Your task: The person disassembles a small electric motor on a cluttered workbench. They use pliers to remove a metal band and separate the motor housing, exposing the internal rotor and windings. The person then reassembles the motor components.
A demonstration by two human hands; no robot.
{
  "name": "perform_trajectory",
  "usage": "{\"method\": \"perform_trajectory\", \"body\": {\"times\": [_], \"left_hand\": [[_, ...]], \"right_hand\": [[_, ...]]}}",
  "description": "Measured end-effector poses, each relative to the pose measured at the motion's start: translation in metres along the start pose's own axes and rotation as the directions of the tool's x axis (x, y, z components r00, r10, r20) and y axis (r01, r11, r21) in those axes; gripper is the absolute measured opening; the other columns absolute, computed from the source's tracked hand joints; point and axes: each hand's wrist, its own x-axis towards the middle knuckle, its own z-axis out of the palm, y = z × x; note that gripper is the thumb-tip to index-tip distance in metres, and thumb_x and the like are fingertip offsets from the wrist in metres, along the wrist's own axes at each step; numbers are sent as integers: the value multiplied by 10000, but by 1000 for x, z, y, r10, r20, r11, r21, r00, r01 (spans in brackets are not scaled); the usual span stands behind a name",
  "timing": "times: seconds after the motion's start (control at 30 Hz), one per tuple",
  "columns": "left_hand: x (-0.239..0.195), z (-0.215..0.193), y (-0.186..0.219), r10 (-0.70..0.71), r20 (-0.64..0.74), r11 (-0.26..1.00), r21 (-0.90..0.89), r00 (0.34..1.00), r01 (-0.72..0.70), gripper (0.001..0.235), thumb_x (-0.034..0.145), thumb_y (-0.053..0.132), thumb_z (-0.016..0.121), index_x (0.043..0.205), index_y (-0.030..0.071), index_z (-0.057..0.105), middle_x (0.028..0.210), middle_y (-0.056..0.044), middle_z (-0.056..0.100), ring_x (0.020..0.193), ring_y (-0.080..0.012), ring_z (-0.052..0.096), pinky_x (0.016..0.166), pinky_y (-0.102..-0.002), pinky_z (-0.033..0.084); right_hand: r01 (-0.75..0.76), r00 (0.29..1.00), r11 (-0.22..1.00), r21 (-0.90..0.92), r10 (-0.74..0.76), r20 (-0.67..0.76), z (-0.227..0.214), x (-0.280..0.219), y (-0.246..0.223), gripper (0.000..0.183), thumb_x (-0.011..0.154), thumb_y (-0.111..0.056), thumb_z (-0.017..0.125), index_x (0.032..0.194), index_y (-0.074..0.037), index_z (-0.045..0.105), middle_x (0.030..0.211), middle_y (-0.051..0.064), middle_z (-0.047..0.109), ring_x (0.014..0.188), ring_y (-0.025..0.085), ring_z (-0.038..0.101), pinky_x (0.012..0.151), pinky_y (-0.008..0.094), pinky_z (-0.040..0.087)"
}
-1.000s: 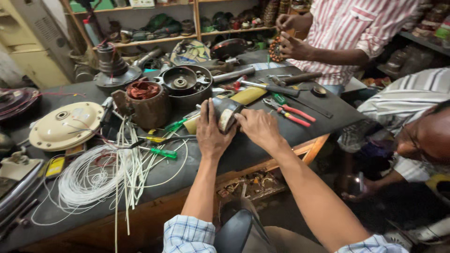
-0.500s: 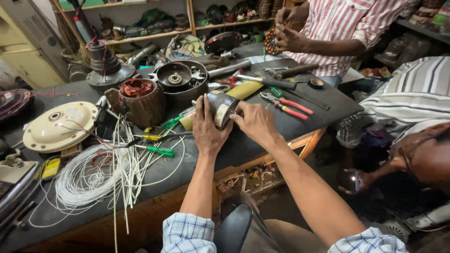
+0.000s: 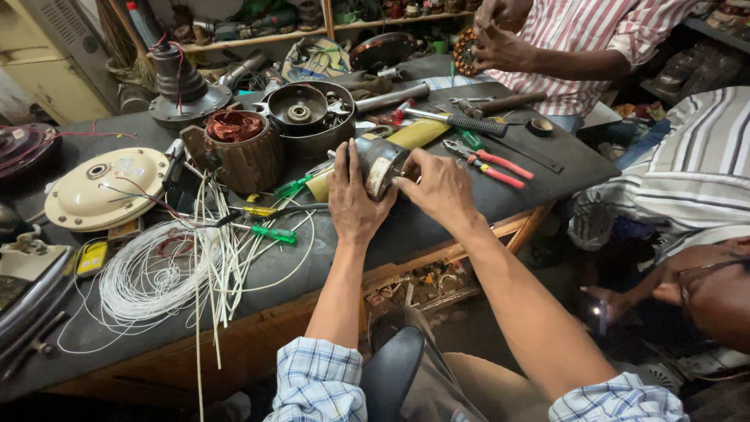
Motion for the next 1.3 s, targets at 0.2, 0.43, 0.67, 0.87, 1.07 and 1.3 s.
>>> {"method": "perform_trajectory", "body": {"times": [0.2, 0.43, 0.67, 0.87, 1.07, 1.3], "left_hand": [[-1, -1, -1, 35, -20, 999, -13, 999, -35, 1045, 737, 414, 854, 1574, 42, 350, 1556, -209, 432, 1288, -453, 537, 1053, -509, 475], [0, -1, -1, 10, -3, 1000, 11, 1000, -10, 1022, 752, 387, 861, 1573, 43, 358, 1560, -198, 432, 1255, -454, 538, 1042, -509, 482], [-1, 1, -1, 12, -6, 1000, -4, 1000, -12, 1031, 738, 382, 870, 1574, 61, 359, 1567, -188, 429, 1281, -455, 528, 1055, -507, 473], [1, -3, 0, 33, -10, 999, 6, 999, -33, 1067, 755, 442, 877, 1584, 44, 336, 1569, -196, 419, 1329, -451, 516, 1074, -515, 457], [0, -2, 1, 8, 1, 1000, 17, 1000, -8, 1053, 776, 464, 876, 1582, 53, 336, 1565, -201, 412, 1278, -453, 524, 1050, -510, 465], [-1, 1, -3, -4, 15, 1000, 28, 1000, 4, 1064, 731, 405, 868, 1590, 70, 335, 1577, -185, 414, 1263, -450, 527, 1044, -506, 477]], "right_hand": [[-293, 935, 908, 299, 206, 290, 1, 4, 2, 441, 945, -494, 607, 898, -84, 762, 772, 126, 781, 736, 295, 784, 696, 397, 600], [-38, 999, 994, 101, 39, -11, -1, -3, -5, 344, 874, -408, 761, 873, -64, 747, 773, 146, 754, 769, 331, 735, 687, 431, 552], [2, 996, 981, 193, 14, -83, 1, -8, -6, 337, 847, -391, 753, 892, -62, 695, 817, 126, 764, 790, 315, 758, 693, 416, 571], [-206, 964, 943, 260, 149, 222, 8, -3, 0, 428, 982, -455, 628, 868, -48, 694, 683, 105, 746, 579, 201, 735, 587, 356, 578], [-255, 951, 878, 405, 150, 272, 9, 0, 6, 415, 967, -416, 599, 868, -36, 733, 712, 90, 771, 584, 170, 744, 555, 320, 599], [-111, 994, 976, 187, 109, 21, 4, -3, 1, 303, 890, -340, 751, 877, -36, 750, 751, 109, 778, 695, 209, 747, 623, 333, 572]]}}
